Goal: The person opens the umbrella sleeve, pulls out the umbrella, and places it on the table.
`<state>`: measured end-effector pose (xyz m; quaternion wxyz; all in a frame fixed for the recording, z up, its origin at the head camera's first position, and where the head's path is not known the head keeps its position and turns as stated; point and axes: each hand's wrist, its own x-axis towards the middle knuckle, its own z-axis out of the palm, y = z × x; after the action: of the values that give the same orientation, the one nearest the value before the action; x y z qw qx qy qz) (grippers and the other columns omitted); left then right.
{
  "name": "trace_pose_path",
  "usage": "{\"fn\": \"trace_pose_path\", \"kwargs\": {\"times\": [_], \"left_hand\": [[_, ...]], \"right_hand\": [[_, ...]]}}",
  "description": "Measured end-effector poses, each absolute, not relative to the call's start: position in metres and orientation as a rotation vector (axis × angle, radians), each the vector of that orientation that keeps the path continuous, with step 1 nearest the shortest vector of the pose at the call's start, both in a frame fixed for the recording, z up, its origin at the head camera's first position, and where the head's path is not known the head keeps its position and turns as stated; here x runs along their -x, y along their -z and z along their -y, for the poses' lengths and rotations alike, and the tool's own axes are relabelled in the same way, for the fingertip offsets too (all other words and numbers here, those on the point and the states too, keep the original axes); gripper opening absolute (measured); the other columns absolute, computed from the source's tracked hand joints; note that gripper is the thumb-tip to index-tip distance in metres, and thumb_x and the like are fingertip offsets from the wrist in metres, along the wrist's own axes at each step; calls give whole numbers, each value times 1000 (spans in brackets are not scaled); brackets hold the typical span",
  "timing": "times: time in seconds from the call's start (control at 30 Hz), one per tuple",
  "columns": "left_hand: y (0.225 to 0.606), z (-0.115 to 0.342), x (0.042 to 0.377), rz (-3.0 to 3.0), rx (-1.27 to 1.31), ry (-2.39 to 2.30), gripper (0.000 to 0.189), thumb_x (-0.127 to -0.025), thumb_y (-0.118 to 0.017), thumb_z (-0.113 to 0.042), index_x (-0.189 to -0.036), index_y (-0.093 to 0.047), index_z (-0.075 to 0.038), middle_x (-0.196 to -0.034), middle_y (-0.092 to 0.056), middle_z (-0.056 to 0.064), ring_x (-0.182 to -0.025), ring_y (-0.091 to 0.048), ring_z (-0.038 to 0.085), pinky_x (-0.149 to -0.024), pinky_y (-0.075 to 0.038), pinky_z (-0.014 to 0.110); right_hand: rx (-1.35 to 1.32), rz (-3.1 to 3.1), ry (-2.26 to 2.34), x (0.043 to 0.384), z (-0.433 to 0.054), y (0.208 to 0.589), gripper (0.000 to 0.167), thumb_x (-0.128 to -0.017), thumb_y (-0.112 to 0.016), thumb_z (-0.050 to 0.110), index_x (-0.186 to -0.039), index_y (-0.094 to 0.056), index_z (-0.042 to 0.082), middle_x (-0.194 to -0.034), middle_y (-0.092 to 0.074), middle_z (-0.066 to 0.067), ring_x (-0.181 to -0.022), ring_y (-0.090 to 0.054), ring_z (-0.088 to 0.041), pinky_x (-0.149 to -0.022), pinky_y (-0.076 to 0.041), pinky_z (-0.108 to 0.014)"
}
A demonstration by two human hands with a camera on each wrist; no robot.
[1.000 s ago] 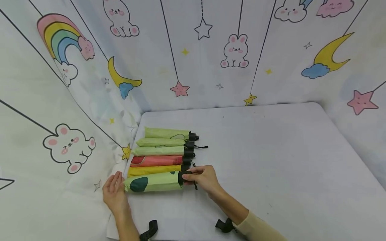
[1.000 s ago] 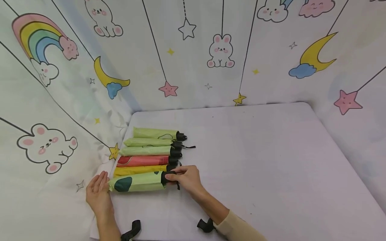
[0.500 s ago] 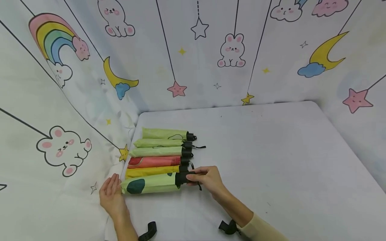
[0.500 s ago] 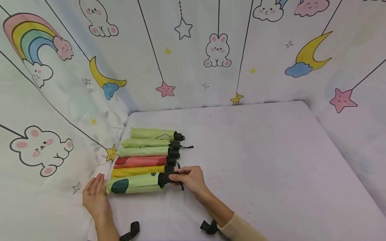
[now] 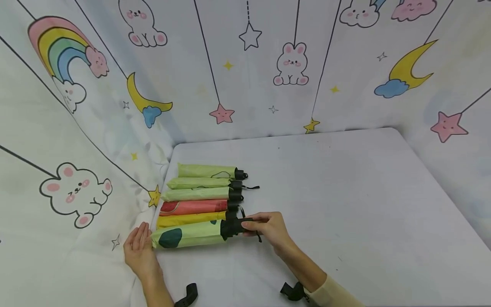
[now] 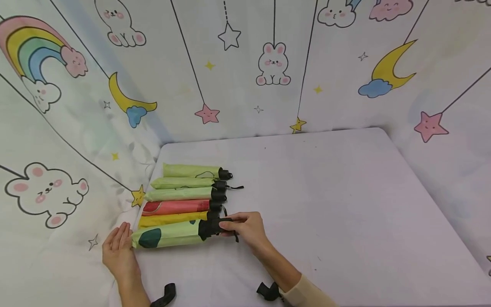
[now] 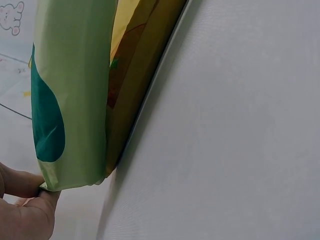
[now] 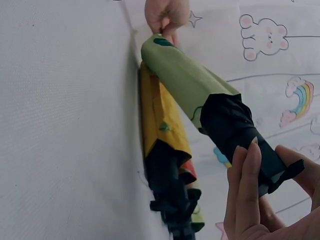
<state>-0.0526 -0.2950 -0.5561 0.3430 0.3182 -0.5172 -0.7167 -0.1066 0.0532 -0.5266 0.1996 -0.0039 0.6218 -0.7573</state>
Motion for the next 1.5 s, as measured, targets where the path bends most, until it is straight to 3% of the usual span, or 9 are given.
{"fn": "trace_pose_path", "kwargs": {"times": [1.5], "left_hand": [[559,295,53,1331,-864,1891,48,-100,-55,14,-145,-47,-1,-150,-57,18,-135,-60,22,-102,-50,21]], "right_hand": [[-81,-1785,2169,91,-97,528,38,-82,-90,17,-108,-77,-7,-99,-77,-19,-80,-78,-36,-87,-63,-44]]}}
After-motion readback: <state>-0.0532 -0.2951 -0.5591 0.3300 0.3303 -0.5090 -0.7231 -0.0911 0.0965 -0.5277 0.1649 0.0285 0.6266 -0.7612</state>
